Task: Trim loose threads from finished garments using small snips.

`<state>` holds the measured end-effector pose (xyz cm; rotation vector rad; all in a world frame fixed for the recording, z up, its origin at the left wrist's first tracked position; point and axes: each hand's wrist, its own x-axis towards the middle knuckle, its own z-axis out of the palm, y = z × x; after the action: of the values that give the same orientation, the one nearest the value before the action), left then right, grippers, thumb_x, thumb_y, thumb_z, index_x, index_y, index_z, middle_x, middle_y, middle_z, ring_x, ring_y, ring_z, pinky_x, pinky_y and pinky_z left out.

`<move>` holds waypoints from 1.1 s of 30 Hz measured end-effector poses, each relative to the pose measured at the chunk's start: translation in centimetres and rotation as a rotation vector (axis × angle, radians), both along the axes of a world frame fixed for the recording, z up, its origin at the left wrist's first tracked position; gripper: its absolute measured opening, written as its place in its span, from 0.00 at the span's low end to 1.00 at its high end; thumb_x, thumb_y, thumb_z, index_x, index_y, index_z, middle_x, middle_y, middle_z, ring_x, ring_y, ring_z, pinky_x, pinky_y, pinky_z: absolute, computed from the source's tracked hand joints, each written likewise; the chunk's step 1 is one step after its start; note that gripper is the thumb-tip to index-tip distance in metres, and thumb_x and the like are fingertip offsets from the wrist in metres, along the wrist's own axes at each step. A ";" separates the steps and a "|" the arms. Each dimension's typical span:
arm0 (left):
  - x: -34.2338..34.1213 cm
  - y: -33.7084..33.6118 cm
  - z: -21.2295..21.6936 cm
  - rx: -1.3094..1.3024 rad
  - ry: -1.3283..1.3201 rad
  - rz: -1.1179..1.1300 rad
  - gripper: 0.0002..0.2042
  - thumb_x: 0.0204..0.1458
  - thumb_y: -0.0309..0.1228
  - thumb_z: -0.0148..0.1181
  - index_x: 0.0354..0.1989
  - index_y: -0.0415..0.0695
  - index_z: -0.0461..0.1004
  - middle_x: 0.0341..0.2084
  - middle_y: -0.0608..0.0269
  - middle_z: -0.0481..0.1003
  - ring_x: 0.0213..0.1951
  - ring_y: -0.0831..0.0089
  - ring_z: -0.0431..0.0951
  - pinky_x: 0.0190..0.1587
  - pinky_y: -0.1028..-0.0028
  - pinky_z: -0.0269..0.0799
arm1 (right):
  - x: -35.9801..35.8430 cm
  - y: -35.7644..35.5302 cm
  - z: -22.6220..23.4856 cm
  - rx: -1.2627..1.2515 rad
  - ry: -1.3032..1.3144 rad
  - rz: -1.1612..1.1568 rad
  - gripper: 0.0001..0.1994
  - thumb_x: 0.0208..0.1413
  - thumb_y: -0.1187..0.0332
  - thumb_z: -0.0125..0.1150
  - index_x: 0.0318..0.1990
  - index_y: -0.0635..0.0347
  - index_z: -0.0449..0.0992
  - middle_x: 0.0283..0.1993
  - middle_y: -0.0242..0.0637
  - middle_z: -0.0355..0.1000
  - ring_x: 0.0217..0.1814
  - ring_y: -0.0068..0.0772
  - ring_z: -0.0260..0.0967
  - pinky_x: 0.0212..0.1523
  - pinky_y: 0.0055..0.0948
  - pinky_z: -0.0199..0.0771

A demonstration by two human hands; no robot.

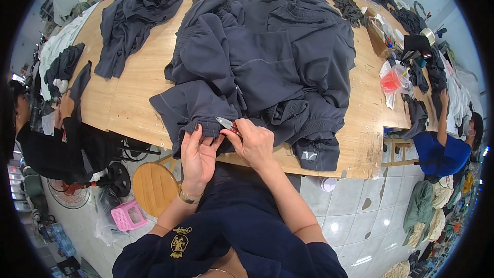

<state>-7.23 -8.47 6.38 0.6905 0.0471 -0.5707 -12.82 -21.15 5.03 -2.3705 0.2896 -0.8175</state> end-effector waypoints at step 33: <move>0.5 0.1 0.3 -0.031 0.029 0.012 0.09 0.60 0.31 0.45 0.46 0.43 0.67 0.42 0.62 0.73 0.46 0.70 0.74 0.47 0.66 0.72 | 0.2 0.2 -0.2 -0.112 -0.063 0.065 0.16 0.46 0.55 0.64 0.24 0.57 0.68 0.19 0.33 0.64 0.15 0.35 0.62 0.17 0.28 0.59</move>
<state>-6.74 -8.41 6.67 0.6520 0.0690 -0.5693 -12.65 -20.91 4.87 -2.4384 0.1434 -0.8962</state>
